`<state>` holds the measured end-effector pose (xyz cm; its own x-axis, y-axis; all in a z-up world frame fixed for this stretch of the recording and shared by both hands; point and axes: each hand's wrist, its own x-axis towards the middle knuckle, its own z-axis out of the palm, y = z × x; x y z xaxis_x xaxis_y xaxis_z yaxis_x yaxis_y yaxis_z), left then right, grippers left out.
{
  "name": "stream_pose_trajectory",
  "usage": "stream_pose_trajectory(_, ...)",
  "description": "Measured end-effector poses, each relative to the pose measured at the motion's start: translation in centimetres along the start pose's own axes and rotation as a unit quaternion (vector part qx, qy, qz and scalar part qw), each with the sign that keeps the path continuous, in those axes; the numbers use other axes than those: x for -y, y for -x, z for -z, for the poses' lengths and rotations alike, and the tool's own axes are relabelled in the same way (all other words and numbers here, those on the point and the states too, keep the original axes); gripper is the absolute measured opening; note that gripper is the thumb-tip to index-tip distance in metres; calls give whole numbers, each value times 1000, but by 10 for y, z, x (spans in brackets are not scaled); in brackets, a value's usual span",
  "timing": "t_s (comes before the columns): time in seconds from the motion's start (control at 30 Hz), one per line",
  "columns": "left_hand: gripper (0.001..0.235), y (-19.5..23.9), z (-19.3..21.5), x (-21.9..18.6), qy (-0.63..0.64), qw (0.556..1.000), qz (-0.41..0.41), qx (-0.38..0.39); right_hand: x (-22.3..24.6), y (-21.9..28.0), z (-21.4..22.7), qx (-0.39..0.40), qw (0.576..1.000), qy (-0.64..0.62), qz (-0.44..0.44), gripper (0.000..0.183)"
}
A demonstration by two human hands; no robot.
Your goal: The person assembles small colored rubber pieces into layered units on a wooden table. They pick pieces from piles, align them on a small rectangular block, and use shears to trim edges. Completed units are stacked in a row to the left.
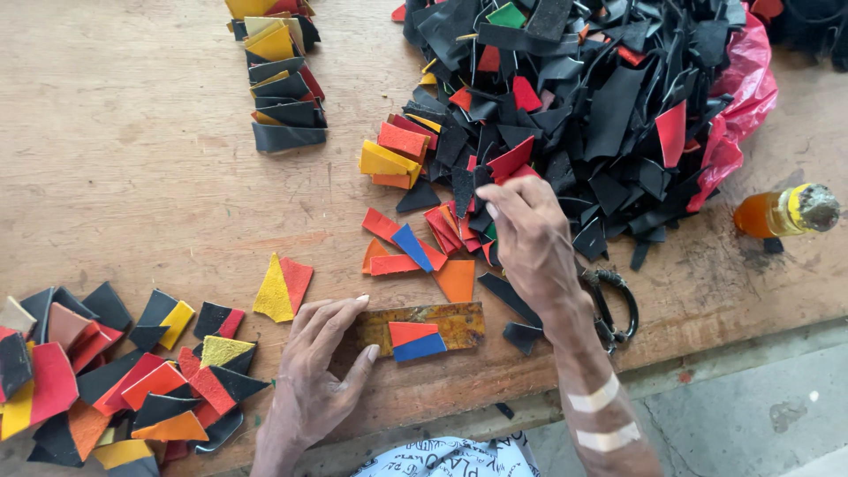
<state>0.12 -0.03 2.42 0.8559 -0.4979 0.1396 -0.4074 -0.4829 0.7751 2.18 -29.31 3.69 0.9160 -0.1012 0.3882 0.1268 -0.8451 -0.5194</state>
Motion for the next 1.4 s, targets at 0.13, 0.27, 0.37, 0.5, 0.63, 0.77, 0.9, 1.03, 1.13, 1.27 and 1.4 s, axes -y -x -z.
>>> stream_pose_trajectory(0.13,59,3,1,1,9,1000,13,6,-5,-24,-24,48,996,41,-67,30)
stream_pose_trajectory(0.27,59,0,2,1,10,1000,8,5,-5,-33,-36,80,984,92,-128,39)
stream_pose_trajectory(0.37,59,2,3,0,22,999,23,7,-7,-36,-29,72,985,119,-105,22)
stream_pose_trajectory(0.5,58,0,5,0,30,999,13,5,-14,-27,7,50,988,-6,-143,27)
stream_pose_trajectory(0.63,59,0,5,1,29,1000,8,5,-22,1,29,83,917,-239,-307,14)
stream_pose_trajectory(0.77,59,-1,5,1,26,1000,8,9,-28,22,25,128,862,-385,-303,14)
stream_pose_trajectory(0.9,58,-1,5,0,21,1000,-4,9,-31,31,20,126,846,-396,-334,22)
stream_pose_trajectory(1.03,58,0,4,0,18,1000,6,9,-30,34,13,150,845,-393,-330,14)
stream_pose_trajectory(1.13,59,0,4,0,19,1000,9,9,-30,36,9,160,843,-385,-341,13)
stream_pose_trajectory(1.27,60,0,5,0,13,1000,4,18,-24,42,6,188,841,-384,-332,13)
stream_pose_trajectory(1.4,70,2,4,-1,1,1000,-23,17,-8,46,1,257,820,-405,-313,13)
